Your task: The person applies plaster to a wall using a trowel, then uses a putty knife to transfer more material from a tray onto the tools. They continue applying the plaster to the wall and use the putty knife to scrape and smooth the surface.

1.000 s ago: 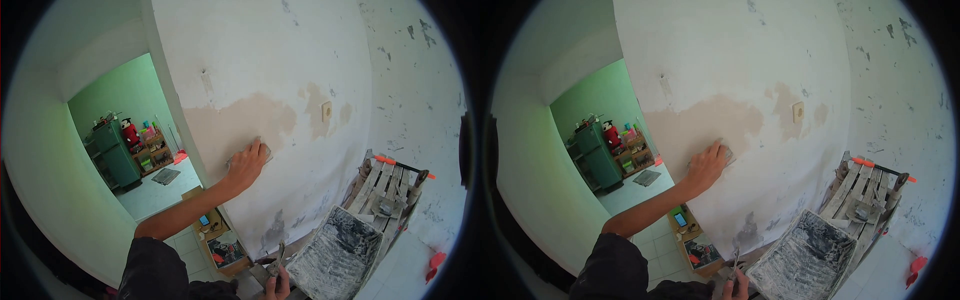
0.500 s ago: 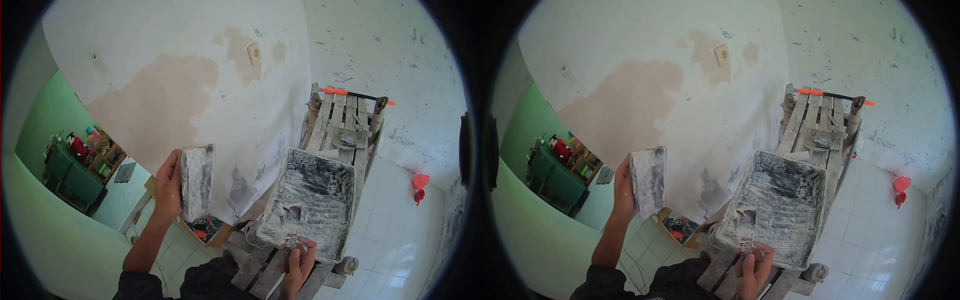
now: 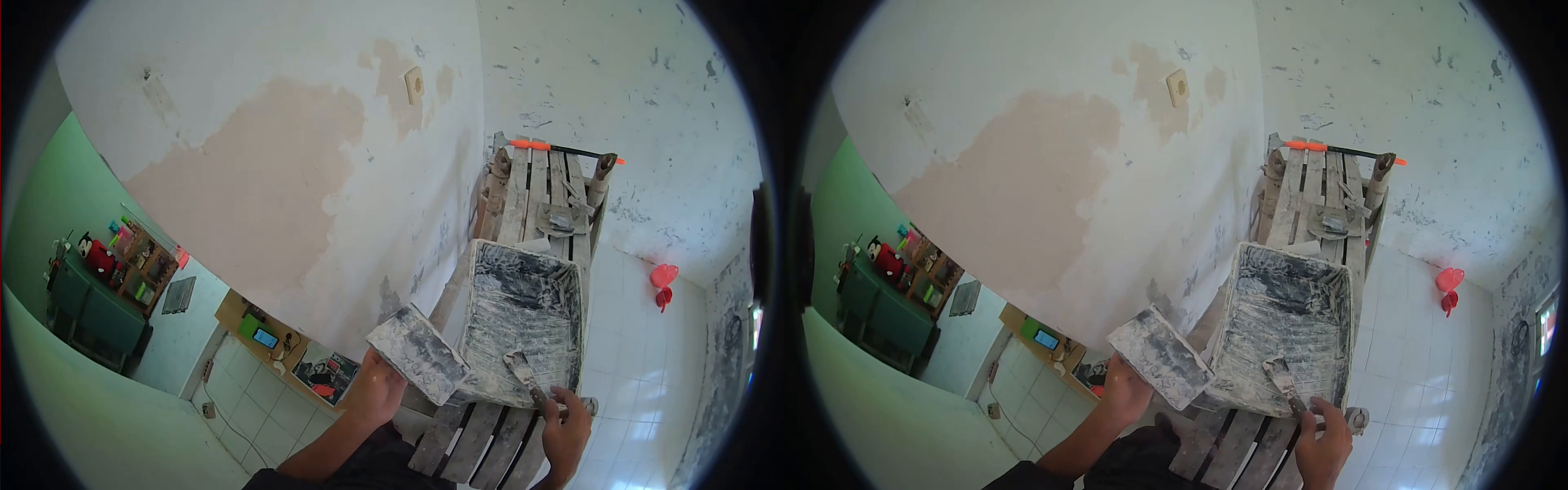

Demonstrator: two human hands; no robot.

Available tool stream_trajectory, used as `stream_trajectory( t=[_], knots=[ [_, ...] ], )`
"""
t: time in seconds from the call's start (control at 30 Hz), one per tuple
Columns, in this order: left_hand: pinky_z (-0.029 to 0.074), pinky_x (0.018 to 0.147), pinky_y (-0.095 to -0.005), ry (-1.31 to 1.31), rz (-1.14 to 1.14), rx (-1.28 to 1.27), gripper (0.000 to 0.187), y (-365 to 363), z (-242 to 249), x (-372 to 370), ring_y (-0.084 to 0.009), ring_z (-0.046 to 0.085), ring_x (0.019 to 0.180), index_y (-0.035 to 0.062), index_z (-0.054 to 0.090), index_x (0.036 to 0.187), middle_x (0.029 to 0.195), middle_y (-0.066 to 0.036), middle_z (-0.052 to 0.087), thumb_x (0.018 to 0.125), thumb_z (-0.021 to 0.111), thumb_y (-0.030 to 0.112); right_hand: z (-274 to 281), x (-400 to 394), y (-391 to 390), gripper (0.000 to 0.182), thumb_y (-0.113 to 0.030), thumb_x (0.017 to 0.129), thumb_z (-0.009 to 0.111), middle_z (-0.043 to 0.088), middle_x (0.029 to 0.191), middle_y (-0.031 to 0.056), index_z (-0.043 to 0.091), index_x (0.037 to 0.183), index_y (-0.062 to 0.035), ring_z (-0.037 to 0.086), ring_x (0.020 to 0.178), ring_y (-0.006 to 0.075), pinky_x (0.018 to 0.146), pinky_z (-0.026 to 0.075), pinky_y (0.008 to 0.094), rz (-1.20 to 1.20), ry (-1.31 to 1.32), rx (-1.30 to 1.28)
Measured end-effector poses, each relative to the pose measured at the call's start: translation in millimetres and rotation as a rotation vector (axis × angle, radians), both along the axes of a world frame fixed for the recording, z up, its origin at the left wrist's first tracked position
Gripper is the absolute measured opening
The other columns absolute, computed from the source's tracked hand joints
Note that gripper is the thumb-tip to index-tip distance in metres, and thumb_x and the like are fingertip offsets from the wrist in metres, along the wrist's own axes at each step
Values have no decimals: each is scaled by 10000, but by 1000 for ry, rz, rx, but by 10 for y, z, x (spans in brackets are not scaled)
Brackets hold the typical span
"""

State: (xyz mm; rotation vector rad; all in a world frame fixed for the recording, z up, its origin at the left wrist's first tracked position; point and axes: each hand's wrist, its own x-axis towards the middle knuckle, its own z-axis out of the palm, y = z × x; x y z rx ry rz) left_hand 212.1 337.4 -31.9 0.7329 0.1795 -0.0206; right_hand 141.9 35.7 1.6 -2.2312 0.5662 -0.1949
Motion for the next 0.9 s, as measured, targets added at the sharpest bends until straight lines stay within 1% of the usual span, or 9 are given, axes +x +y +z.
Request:
stream_trajectory(
  t=[0.07, 0.13, 0.2, 0.27, 0.4, 0.6, 0.67, 0.7, 0.9],
  knots=[
    [527, 999, -387, 6, 19, -46, 404, 52, -73, -53, -210, 642, 1171, 44, 487, 1358, 1290, -97, 636, 964, 513, -39, 147, -83, 97, 254, -59, 879, 690, 712, 1039, 100, 724, 1131, -67, 638, 893, 239, 809, 512, 362, -64, 7, -39],
    [528, 981, -381, -103, 65, -86, 465, 80, 32, -127, -215, 643, 1132, 72, 460, 1379, 1293, -97, 619, 938, 551, -45, 273, -96, 397, 296, -69, 894, 684, 703, 1054, 83, 683, 1186, -23, 635, 911, 217, 822, 502, 338, 61, -332, -17],
    [513, 971, -373, -81, 100, -53, 413, -58, 203, -178, -197, 624, 1126, 85, 457, 1323, 1260, -86, 604, 941, 572, -20, 313, -54, 887, 349, -96, 924, 679, 685, 1080, 76, 621, 1251, 10, 634, 984, 210, 852, 484, 324, 393, -238, 665],
    [481, 968, -350, -132, 208, 5, 369, -155, 259, -235, -157, 574, 1113, 86, 423, 1260, 1213, -78, 550, 953, 627, 68, -63, 32, 1557, 416, -66, 927, 706, 683, 1205, 109, 570, 1315, -3, 663, 1080, 259, 943, 507, 414, 362, -322, 1355],
    [401, 1001, -323, -264, 413, 467, 403, -89, 290, -350, -131, 488, 1054, 32, 387, 1204, 1141, -64, 465, 930, 661, 141, -252, 215, 2273, 481, -67, 931, 651, 623, 1297, 126, 489, 1379, -1, 619, 1194, 255, 1012, 503, 419, 224, -375, 1672],
    [414, 973, -328, -297, 415, 440, 359, 376, 510, -244, -157, 524, 1078, -15, 460, 1316, 1267, -136, 554, 978, 542, 74, 288, 873, 2656, 415, -99, 988, 543, 634, 1283, 91, 483, 1386, 1, 637, 1161, 232, 1008, 499, 386, 208, -542, 1797],
    [436, 920, -358, -307, 429, 608, 364, 681, 305, -427, -204, 567, 1071, 3, 439, 1308, 1215, -136, 561, 1018, 564, 185, 341, 1195, 2733, 401, -126, 1013, 515, 633, 1280, 86, 480, 1393, -1, 637, 1160, 226, 1003, 500, 377, 157, -547, 1820],
    [449, 805, -351, -326, 404, 664, 347, 822, 147, -517, -218, 614, 928, 12, 460, 1281, 1152, -138, 587, 1045, 545, 252, 349, 1363, 2736, 376, -166, 1037, 518, 630, 1274, 82, 498, 1375, -3, 614, 1154, 185, 999, 481, 343, 191, -494, 1706],
    [466, 656, -326, 96, 206, 822, 280, 1646, -910, -951, -197, 637, 735, 27, 501, 1236, 1042, -113, 627, 1025, 590, 189, 83, 1911, 3078, 262, -285, 1086, 507, 599, 996, 8, 574, 1138, -37, 543, 924, 79, 849, 457, 260, 288, -291, 1479]
  ],
)
